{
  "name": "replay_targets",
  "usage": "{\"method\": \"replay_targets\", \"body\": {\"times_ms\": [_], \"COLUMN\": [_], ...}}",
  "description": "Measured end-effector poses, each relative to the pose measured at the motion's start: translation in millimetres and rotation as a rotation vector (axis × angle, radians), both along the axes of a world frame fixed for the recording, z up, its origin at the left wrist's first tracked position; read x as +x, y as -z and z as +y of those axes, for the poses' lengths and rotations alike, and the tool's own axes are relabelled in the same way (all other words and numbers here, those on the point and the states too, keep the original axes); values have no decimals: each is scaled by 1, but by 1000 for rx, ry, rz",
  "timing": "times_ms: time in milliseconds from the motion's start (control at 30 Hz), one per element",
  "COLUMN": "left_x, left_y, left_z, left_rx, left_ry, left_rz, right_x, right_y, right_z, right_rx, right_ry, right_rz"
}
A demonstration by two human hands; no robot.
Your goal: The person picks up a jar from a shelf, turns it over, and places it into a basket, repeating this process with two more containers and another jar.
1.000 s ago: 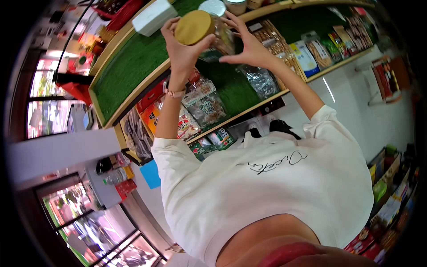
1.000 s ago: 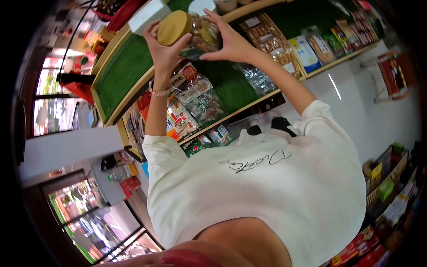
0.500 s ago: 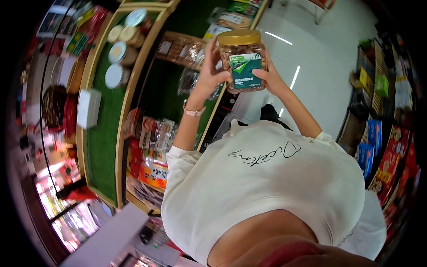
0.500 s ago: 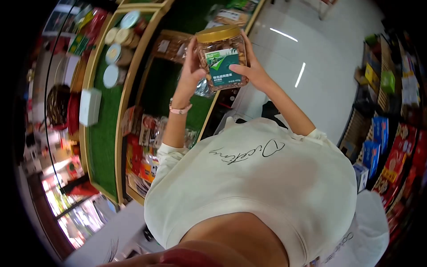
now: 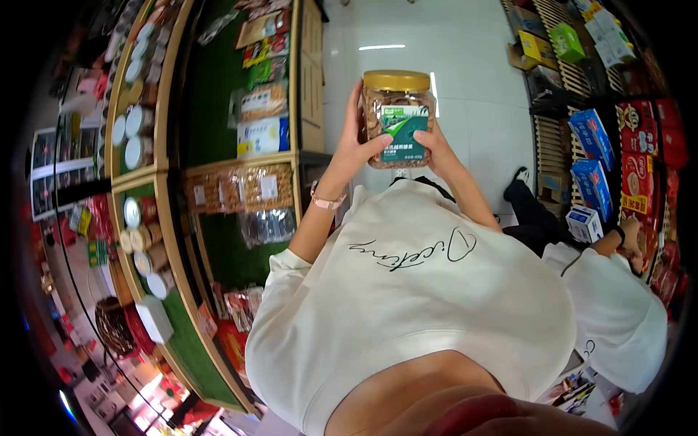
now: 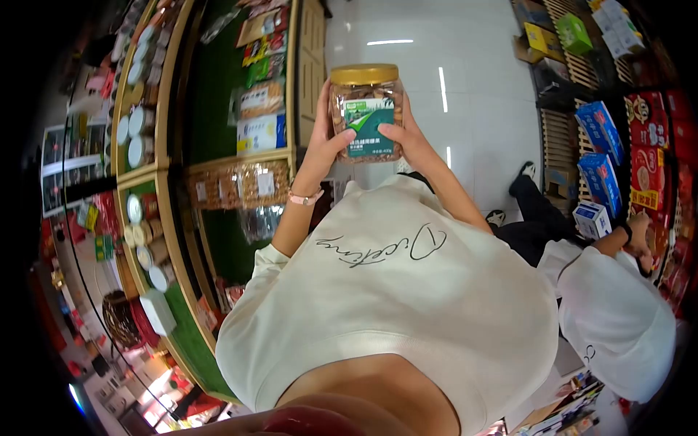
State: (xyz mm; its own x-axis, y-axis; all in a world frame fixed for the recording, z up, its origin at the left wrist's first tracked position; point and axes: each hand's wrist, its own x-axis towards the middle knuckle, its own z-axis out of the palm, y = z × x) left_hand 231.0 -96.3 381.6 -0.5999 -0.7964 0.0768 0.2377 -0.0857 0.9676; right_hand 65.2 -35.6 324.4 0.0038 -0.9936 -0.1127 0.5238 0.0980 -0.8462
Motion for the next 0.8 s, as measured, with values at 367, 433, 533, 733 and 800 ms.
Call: {"method": "replay_targets", "body": {"times_ms": [367,433,533,733,800], "left_x": [-111,-122,-140,-179,-192], "left_y": [1,3,11,39,46], "left_z": [-87,-105,-142,-243,-286], "left_rx": [-12,27,50,117,130], "left_ry": [123,158,175,172,157], "left_rz": [-43,-62,-59,-33,-34], "right_x": [-96,-103,-119,-157,-172], "right_y": [-16,-17,-5,0,-8], "right_z": [-61,-75,-111,-213,-254], "right_rx": [-13,-1,33,-26,-36], "right_ry": [159,197,236,295,273], "right_rz": [-12,7,35,176,235]}}
